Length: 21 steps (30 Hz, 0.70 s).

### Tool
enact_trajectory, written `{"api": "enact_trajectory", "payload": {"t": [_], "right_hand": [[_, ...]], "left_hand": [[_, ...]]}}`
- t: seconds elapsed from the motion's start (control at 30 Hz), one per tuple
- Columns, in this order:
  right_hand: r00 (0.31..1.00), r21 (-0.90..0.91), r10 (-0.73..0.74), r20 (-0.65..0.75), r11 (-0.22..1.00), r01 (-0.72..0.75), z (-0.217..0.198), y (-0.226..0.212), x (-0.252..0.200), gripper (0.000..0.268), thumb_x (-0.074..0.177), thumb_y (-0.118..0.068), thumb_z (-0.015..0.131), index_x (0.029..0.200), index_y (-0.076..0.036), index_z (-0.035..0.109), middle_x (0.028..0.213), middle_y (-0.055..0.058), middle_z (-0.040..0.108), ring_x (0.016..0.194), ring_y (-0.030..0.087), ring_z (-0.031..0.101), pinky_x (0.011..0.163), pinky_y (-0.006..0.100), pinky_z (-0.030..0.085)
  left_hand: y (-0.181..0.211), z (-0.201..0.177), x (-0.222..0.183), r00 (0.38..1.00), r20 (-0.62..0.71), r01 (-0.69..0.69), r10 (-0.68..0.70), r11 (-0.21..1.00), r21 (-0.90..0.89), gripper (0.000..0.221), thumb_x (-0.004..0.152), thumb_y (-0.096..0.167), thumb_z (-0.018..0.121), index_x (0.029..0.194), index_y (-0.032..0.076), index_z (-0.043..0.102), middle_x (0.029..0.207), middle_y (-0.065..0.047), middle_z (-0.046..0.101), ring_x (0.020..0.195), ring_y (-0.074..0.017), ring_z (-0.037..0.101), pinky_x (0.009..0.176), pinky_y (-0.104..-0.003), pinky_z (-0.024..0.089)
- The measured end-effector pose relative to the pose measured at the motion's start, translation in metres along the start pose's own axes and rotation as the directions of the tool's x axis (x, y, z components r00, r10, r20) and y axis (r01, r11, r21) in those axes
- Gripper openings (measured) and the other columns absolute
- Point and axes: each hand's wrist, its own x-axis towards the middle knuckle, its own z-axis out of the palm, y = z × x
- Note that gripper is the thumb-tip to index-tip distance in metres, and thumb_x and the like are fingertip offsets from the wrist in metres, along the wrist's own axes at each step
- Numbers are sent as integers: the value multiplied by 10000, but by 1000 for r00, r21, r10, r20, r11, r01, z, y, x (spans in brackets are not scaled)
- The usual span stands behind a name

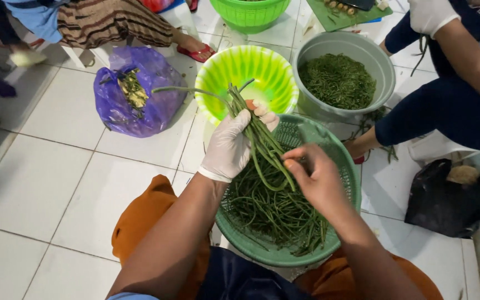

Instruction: Trimming the ends of green beans using a knife and placing them into a collection basket.

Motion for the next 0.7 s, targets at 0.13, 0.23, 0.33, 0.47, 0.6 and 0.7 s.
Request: {"api": "enact_trajectory", "payload": {"t": [0.13,0.23,0.33,0.47,0.6,0.7], "right_hand": [[992,12,45,120,999,-47,8,13,2,154,886,-180,606,1010,-127,679,797,22,581,489,132,537,476,271,484],[980,13,3,198,1000,-6,10,17,2,191,914,-157,584,1046,-18,594,837,65,508,534,151,499,490,337,461],[966,99,183,180,974,-203,6,13,0,285,908,-197,587,1078,31,574,931,179,617,479,143,525,481,325,486],[985,95,151,88,983,-160,-4,16,7,262,881,-235,646,1029,-19,637,857,156,645,691,215,633,581,381,492],[980,163,152,129,972,-172,-8,15,9,264,915,-211,591,1077,-3,611,848,141,617,651,158,557,571,352,480],[956,232,233,180,934,-271,-7,1,5,234,871,-93,560,1077,4,615,836,153,640,433,59,430,422,265,423]], "left_hand": [[-5,4,-6,1000,0,13,-13,1000,3,216,891,26,558,1096,-44,562,1014,-255,631,994,-432,608,936,-611,448],[-7,5,-7,1000,-1,15,-15,1000,3,235,905,26,542,1128,-49,542,1042,-275,615,1019,-454,587,940,-617,438],[0,6,-7,999,-45,22,-12,976,216,215,886,79,582,1081,-9,562,919,-189,648,920,-341,651,904,-504,506],[5,-6,-5,997,-66,69,-31,695,715,226,858,177,635,1058,76,600,814,-74,651,744,-138,604,730,-300,552],[1,-4,-8,987,-160,138,-20,617,775,212,823,219,652,1002,113,605,771,-18,651,603,-81,571,563,-190,514],[4,0,-12,987,-163,115,11,656,746,171,854,155,602,1004,96,545,777,-43,621,573,-115,606,493,-205,512]]}}
